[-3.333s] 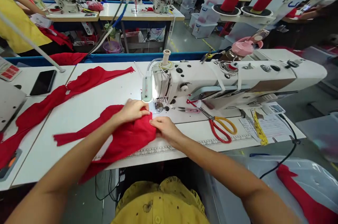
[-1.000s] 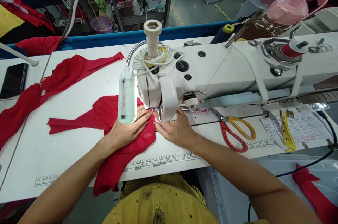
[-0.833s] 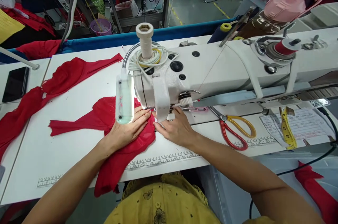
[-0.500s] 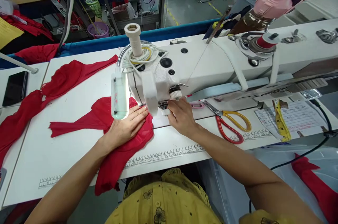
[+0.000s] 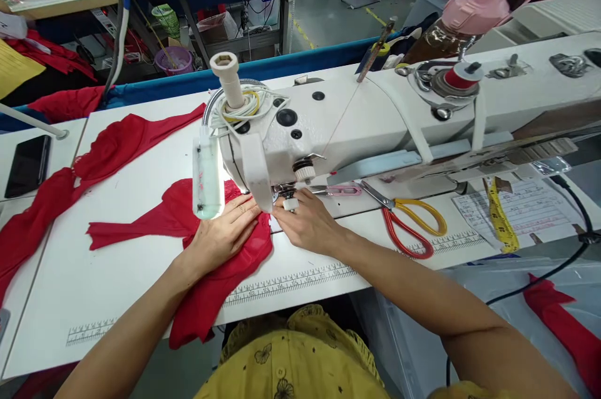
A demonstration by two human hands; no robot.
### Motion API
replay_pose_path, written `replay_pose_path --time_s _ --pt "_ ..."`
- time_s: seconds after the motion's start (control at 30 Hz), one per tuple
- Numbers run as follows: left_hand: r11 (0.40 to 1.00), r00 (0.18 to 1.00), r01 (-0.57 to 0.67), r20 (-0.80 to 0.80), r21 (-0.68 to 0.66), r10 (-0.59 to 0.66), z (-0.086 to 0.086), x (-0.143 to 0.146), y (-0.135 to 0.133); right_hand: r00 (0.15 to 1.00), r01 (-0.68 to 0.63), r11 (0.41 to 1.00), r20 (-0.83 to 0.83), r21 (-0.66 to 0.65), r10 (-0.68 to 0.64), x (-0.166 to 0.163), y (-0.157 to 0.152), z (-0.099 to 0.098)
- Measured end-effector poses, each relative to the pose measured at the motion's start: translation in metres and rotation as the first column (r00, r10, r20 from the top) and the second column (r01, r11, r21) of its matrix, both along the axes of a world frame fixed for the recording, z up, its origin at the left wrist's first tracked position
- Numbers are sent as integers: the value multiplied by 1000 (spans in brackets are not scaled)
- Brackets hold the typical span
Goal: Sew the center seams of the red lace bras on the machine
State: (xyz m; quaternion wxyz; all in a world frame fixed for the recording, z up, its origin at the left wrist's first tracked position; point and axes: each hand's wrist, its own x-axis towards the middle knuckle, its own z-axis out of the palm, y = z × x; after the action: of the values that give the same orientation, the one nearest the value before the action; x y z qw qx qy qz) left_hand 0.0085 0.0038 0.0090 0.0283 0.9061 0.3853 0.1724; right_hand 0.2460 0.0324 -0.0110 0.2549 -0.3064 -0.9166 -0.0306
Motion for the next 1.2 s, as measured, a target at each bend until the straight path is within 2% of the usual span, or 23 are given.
replay_pose_path --time_s 0.27,0.43,0.53,0.9,1.03,1.2 --pt "998 996 -22 -83 55 26 -3 0 6 999 44 999 -23 -4 -44 1 1 -1" --pt "992 1000 -4 5 125 3 -3 1 6 999 -50 998 -18 -39 49 3 -2 3" --pt "988 1000 -1 5 158 1 -2 2 2 998 -60 997 -28 -48 58 4 -3 3" --pt "992 999 -37 -31 119 41 -6 1 6 999 -33 997 -13 -63 33 6 -1 2" --pt "992 999 19 23 127 -22 -3 1 4 995 -90 994 -48 -55 87 7 -1 3" --pt "994 998 54 23 94 -57 -4 0 -1 995 -79 996 -65 -34 77 7 -1 2"
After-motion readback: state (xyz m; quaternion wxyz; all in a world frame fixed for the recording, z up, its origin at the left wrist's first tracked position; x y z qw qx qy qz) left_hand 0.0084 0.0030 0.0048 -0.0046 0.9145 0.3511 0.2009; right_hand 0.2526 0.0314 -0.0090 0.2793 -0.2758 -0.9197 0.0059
